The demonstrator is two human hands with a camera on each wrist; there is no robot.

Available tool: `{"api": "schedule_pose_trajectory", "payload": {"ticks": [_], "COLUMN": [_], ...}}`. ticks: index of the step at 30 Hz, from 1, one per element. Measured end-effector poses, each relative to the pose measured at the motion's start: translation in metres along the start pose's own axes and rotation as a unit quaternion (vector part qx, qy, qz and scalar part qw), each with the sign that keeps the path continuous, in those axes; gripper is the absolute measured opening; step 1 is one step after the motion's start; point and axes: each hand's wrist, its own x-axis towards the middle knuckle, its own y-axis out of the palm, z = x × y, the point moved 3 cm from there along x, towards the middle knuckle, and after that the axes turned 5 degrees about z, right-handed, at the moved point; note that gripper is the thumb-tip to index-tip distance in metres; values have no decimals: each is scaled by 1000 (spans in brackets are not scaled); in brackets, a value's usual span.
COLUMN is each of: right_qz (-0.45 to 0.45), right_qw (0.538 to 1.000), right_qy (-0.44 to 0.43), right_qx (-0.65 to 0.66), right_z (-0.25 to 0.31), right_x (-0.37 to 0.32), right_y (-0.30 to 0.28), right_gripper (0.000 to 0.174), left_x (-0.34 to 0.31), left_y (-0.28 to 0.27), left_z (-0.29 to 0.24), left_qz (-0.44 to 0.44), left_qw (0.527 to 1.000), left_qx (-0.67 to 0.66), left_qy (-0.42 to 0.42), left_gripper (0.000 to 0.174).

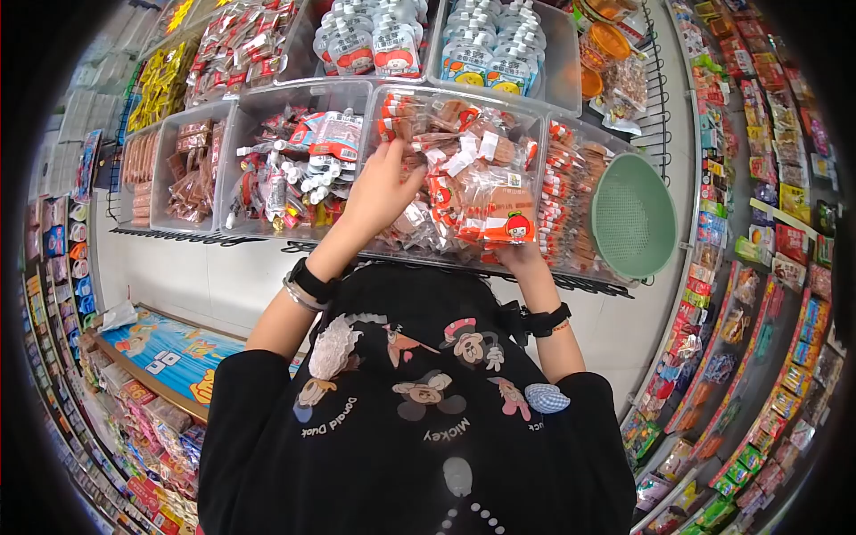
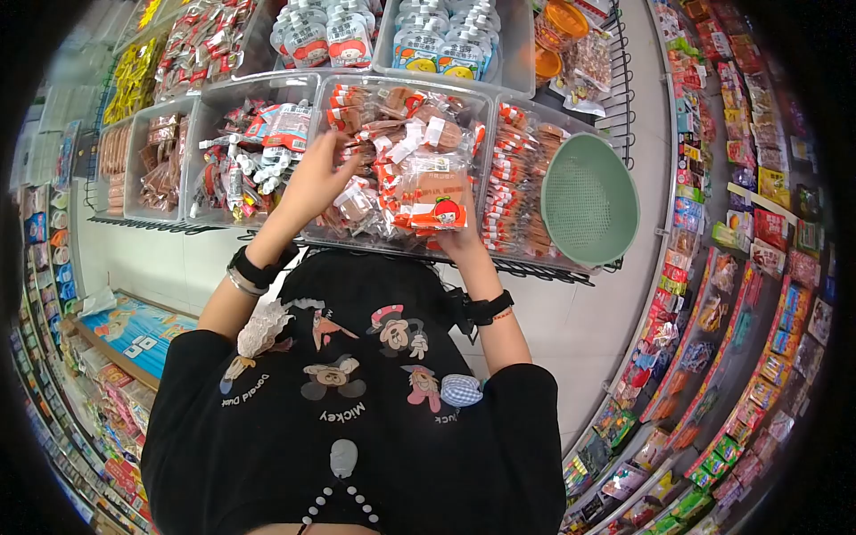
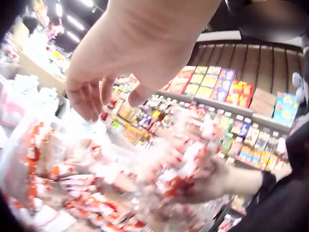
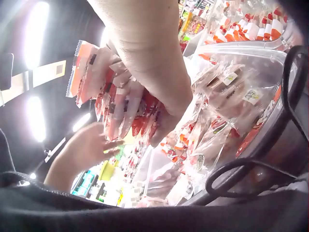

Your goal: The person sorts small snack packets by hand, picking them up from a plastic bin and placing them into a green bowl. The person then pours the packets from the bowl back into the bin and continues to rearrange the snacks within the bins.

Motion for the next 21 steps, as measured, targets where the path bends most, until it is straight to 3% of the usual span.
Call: {"api": "schedule_pose_trajectory", "payload": {"ticks": [1,2,4,8,11,13,15,18,21], "right_qz": [-9,-8,0,65,48,-8,-4,-6,10], "right_qw": [1000,1000,999,993,994,999,1000,1000,1000], "right_qy": [-2,-2,-10,21,29,32,27,24,19], "right_qx": [9,9,53,96,97,-6,-3,-2,-12], "right_z": [-2,-4,-6,0,0,3,1,-1,2], "right_x": [2,4,5,0,2,-3,-1,0,-2], "right_y": [-7,-10,-12,-5,2,12,9,7,18], "right_gripper": [51,51,48,45,44,56,57,58,59], "left_x": [-4,-9,-20,-26,-26,-27,-27,-27,-22], "left_y": [8,15,31,52,54,58,60,57,47], "left_z": [20,37,62,76,69,71,74,74,69], "left_qz": [23,21,123,228,218,202,186,177,221], "left_qw": [991,991,975,947,937,940,943,948,951], "left_qx": [128,128,171,217,263,260,256,238,176], "left_qy": [-15,-15,-73,-61,-74,-90,-106,-115,-124], "left_gripper": [43,43,43,50,52,54,56,50,40]}}
